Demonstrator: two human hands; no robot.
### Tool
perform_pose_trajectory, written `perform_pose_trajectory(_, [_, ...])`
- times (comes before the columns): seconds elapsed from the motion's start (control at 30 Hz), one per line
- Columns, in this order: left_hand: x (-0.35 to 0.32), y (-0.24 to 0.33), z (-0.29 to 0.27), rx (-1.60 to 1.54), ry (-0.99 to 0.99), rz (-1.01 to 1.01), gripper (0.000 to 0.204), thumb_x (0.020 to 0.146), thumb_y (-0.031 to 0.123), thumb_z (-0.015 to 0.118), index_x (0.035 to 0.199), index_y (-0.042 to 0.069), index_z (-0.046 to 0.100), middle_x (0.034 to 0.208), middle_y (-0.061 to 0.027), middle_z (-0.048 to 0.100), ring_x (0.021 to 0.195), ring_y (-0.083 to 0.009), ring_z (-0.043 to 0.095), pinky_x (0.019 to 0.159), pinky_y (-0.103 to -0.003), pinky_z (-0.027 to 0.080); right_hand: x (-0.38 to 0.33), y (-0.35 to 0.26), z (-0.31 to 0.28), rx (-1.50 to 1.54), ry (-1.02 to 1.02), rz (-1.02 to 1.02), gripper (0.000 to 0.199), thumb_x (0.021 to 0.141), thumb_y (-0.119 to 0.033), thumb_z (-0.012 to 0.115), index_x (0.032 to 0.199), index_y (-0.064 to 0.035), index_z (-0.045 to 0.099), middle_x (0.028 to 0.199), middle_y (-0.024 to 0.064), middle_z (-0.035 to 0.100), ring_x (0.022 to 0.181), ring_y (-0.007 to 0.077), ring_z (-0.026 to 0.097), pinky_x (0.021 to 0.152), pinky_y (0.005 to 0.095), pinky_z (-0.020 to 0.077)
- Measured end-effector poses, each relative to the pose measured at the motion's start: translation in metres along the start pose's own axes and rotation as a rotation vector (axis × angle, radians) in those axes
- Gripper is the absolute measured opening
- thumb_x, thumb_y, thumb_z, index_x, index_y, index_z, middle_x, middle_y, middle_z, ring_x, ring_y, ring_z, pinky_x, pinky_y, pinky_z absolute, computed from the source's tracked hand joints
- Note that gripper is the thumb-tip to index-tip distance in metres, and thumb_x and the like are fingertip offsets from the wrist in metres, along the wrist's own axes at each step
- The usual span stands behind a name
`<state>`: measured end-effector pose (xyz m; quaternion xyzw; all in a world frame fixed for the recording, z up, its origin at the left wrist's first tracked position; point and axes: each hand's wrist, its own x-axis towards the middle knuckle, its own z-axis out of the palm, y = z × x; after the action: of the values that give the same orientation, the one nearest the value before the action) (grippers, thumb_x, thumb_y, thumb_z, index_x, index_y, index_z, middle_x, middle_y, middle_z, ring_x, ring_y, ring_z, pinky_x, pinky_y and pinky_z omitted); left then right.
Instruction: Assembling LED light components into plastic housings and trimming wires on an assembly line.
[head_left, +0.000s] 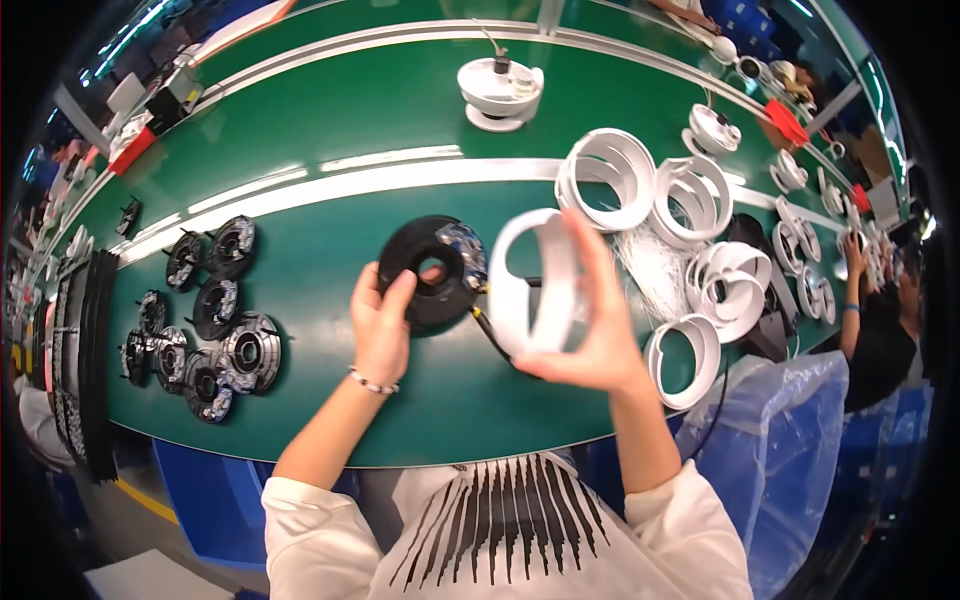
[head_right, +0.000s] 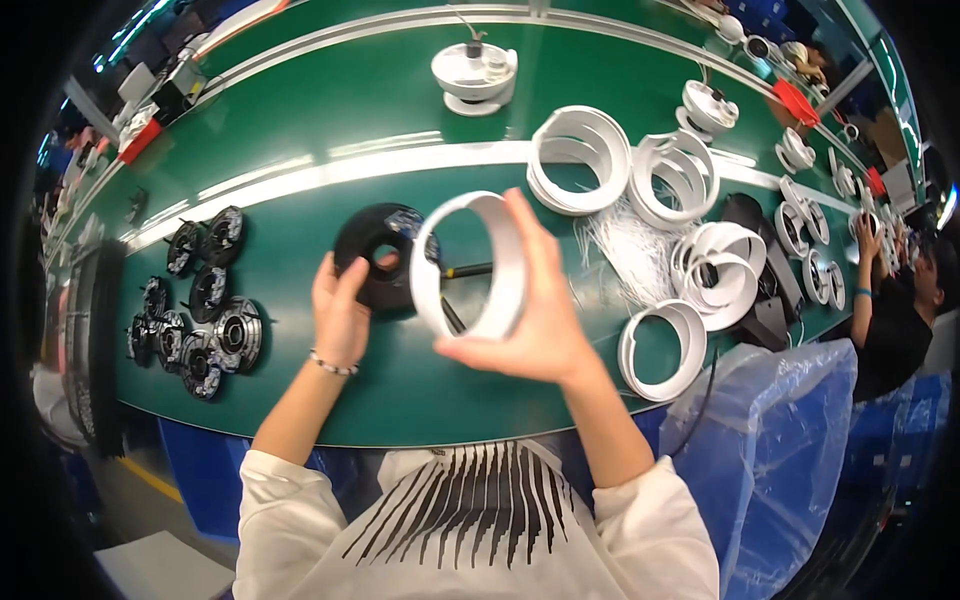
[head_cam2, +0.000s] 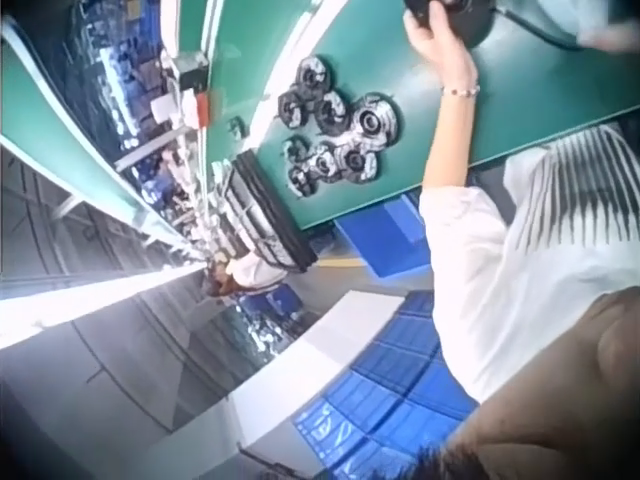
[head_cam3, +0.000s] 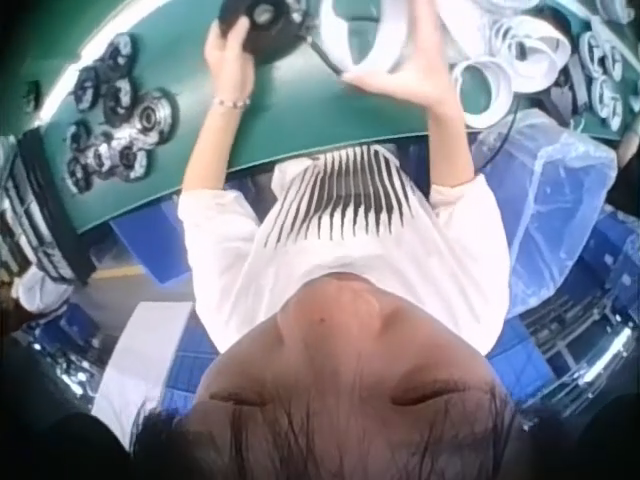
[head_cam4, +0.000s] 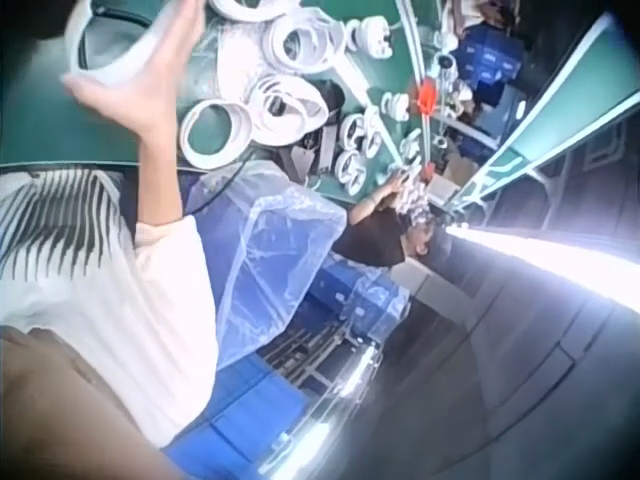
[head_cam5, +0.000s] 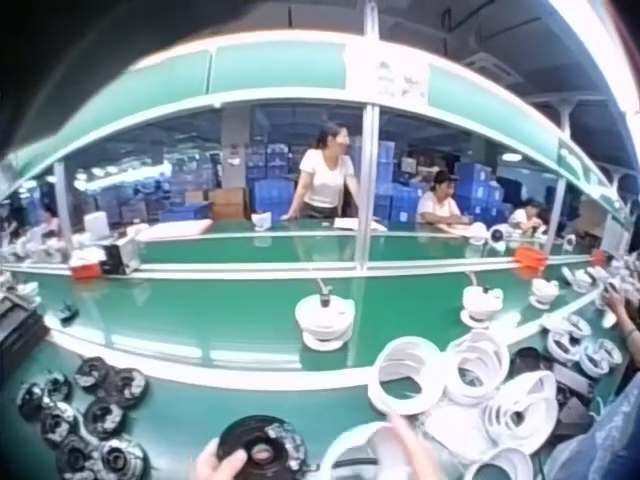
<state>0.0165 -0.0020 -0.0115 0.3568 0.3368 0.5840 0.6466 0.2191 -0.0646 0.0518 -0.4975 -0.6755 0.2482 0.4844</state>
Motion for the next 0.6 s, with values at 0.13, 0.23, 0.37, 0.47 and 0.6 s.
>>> perform_pose_trajectory(0.13, [-0.011, -0.01, 0.004, 0.15, -0.049, 0.003, 0.034, 0.084, 0.004, 0.048, 0.117, 0.0, 0.039, 0.11, -0.0107, 0.053, 0.099, -0.0189, 0.053, 0.086, -0.03, 0.043, 0.02, 0.017, 0.056, 0.116, 0.029, 0.099, 0.106, 0.05, -0.023, 0.081, 0.133, -0.0004, 0.019, 0.126, 0.0168, 0.035, 0.114, 0.0246, 0.04, 0.092, 0.0347, 0.0369])
perform_pose_trajectory(0.23, [-0.02, 0.003, 0.006, -0.006, -0.178, -0.142, 0.046, 0.084, 0.006, 0.036, 0.129, 0.004, 0.027, 0.124, -0.0116, 0.041, 0.115, -0.0209, 0.041, 0.096, -0.034, 0.034, 0.023, 0.014, 0.067, 0.003, -0.019, 0.132, 0.105, 0.051, -0.022, 0.08, 0.134, -0.003, 0.019, 0.125, 0.0173, 0.032, 0.114, 0.0258, 0.04, 0.096, 0.0363, 0.0324])
perform_pose_trajectory(0.37, [-0.01, 0.009, 0.0, -0.249, -0.34, -0.199, 0.058, 0.08, 0.027, 0.039, 0.132, 0.007, 0.023, 0.13, -0.0117, 0.036, 0.12, -0.0248, 0.035, 0.1, -0.038, 0.027, 0.014, 0.04, 0.077, 0.324, -0.001, 0.27, 0.105, 0.051, -0.035, 0.081, 0.132, -0.0021, 0.023, 0.133, 0.0292, 0.019, 0.125, 0.0366, 0.02, 0.1, 0.0411, 0.0248])
perform_pose_trajectory(0.47, [-0.003, 0.007, -0.01, -0.369, -0.329, -0.457, 0.061, 0.083, 0.043, 0.034, 0.124, -0.001, 0.035, 0.124, -0.0161, 0.042, 0.114, -0.0277, 0.042, 0.098, -0.041, 0.032, 0.011, 0.032, 0.074, 0.122, -0.08, 0.113, 0.11, 0.047, -0.04, 0.082, 0.131, -0.0014, 0.023, 0.134, 0.0289, 0.018, 0.125, 0.0366, 0.021, 0.1, 0.0427, 0.025])
perform_pose_trajectory(0.6, [-0.003, 0.008, -0.004, -0.444, -0.271, -0.555, 0.06, 0.085, 0.048, 0.031, 0.123, 0.002, 0.038, 0.121, -0.0144, 0.045, 0.111, -0.0267, 0.045, 0.095, -0.042, 0.036, 0.014, 0.024, 0.067, 0.041, -0.129, 0.025, 0.113, 0.043, -0.043, 0.083, 0.131, -0.0032, 0.025, 0.136, 0.0274, 0.016, 0.124, 0.0381, 0.02, 0.098, 0.0464, 0.0245])
